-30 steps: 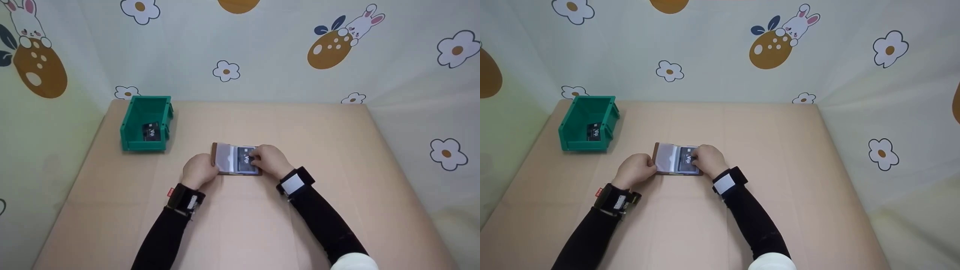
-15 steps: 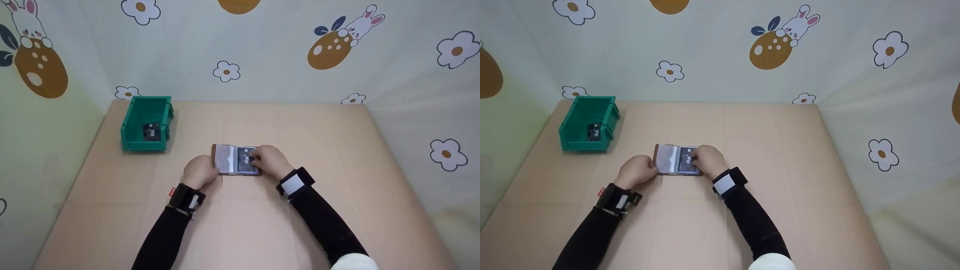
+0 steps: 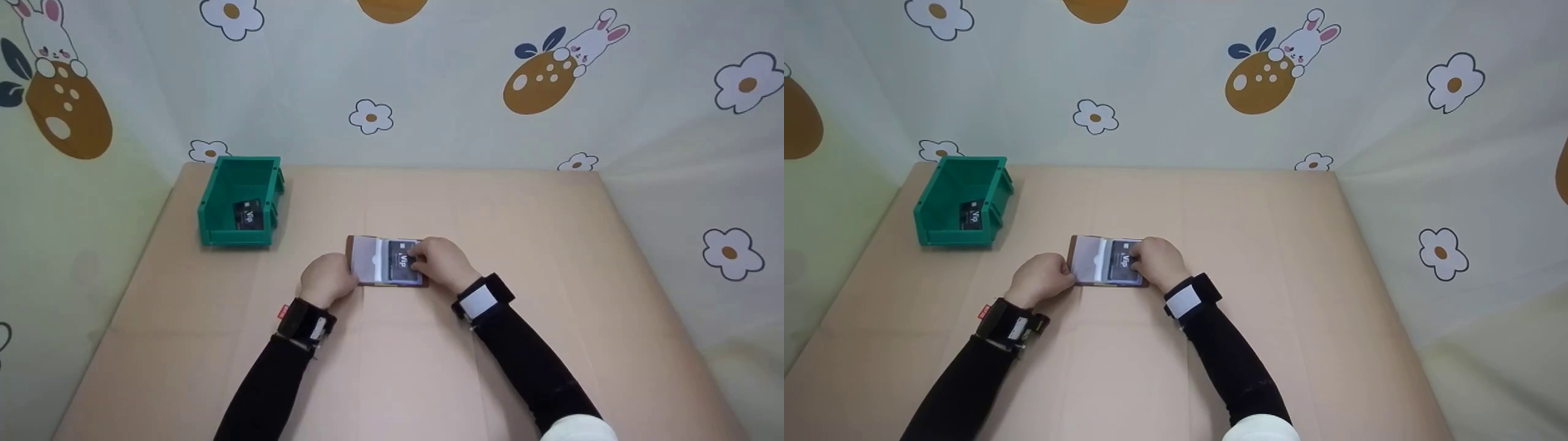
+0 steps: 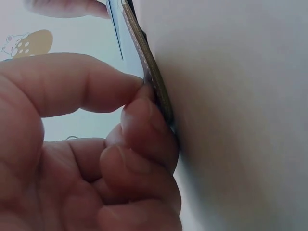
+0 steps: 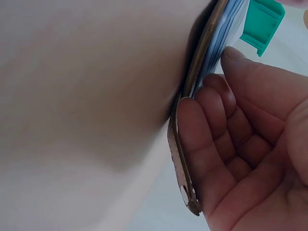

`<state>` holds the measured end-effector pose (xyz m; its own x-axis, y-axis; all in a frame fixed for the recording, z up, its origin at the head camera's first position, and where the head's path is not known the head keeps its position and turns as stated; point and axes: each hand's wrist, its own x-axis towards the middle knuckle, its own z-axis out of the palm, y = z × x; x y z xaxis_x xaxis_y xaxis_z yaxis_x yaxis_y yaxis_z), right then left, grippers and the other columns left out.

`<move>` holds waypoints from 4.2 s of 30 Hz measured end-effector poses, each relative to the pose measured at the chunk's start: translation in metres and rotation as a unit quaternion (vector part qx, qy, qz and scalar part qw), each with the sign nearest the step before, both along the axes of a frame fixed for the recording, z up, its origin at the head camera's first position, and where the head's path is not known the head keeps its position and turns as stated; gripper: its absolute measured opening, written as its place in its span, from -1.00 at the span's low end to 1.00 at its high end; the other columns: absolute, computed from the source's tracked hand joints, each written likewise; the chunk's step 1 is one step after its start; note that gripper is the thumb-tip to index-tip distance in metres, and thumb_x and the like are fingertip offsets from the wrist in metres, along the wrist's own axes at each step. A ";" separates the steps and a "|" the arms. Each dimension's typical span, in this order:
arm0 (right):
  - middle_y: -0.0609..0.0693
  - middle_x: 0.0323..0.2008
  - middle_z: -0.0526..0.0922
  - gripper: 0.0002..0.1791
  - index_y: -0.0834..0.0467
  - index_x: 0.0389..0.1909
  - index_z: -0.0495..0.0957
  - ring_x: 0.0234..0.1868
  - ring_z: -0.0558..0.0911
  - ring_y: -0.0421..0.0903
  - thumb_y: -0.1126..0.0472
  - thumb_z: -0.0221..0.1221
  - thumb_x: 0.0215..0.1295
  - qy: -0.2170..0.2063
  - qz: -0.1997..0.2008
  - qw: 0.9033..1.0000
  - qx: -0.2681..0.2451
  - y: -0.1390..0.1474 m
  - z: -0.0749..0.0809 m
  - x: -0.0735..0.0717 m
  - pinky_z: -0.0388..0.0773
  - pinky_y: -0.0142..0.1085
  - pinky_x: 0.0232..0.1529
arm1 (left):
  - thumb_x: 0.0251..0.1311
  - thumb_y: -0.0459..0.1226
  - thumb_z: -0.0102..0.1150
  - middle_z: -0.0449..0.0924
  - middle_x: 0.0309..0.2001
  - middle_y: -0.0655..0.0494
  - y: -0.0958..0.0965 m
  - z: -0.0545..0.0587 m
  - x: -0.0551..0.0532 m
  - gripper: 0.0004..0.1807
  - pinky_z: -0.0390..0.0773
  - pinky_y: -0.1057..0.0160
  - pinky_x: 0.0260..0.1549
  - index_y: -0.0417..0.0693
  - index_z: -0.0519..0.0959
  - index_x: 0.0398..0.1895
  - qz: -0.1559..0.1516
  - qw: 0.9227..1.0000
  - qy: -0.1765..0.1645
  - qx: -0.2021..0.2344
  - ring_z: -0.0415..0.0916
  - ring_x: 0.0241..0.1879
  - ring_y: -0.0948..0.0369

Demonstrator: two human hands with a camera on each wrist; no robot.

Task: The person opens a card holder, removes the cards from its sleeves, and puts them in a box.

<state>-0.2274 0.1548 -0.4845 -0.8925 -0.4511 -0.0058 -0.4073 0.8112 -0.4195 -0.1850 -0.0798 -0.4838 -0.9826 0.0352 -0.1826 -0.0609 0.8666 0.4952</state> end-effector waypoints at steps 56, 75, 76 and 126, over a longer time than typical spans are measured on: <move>0.02 -0.29 0.75 -0.87 0.15 -0.26 0.77 -0.22 0.69 -0.02 0.28 0.38 0.15 0.049 -0.006 0.999 -0.006 0.015 -0.001 0.001 0.56 -0.15 -0.09 | -0.06 -0.40 0.26 0.51 -0.55 0.08 0.001 -0.001 -0.003 -0.77 0.40 0.15 -0.59 -0.04 0.42 -0.71 -0.006 0.999 0.043 -0.029 0.39 -0.56 0.12; 0.01 -0.36 0.73 -0.91 0.15 -0.35 0.77 -0.30 0.67 -0.02 0.30 0.41 0.08 0.059 -0.012 0.998 0.001 0.009 -0.001 0.002 0.57 -0.15 -0.16 | 0.15 -0.35 0.18 0.60 -0.54 0.04 0.033 0.013 -0.013 -0.82 0.50 0.06 -0.52 -0.13 0.58 -0.61 -0.010 0.992 0.123 -0.004 0.52 -0.51 0.07; 0.01 -0.36 0.73 -0.91 0.15 -0.35 0.77 -0.30 0.67 -0.02 0.30 0.41 0.08 0.059 -0.012 0.998 0.000 0.009 -0.002 0.002 0.57 -0.15 -0.16 | 0.13 -0.35 0.19 0.61 -0.53 0.05 0.036 0.013 -0.014 -0.83 0.51 0.06 -0.51 -0.12 0.60 -0.60 -0.012 0.992 0.123 -0.001 0.54 -0.50 0.07; -0.01 -0.38 0.74 -0.93 0.16 -0.38 0.77 -0.33 0.67 -0.05 0.31 0.42 0.08 0.055 -0.014 0.998 0.000 0.009 -0.003 0.002 0.58 -0.16 -0.22 | 0.18 -0.15 0.30 0.49 -0.57 0.12 0.053 0.000 -0.025 -0.58 0.33 0.24 -0.57 0.03 0.35 -0.75 -0.028 0.999 0.009 0.032 0.40 -0.57 0.17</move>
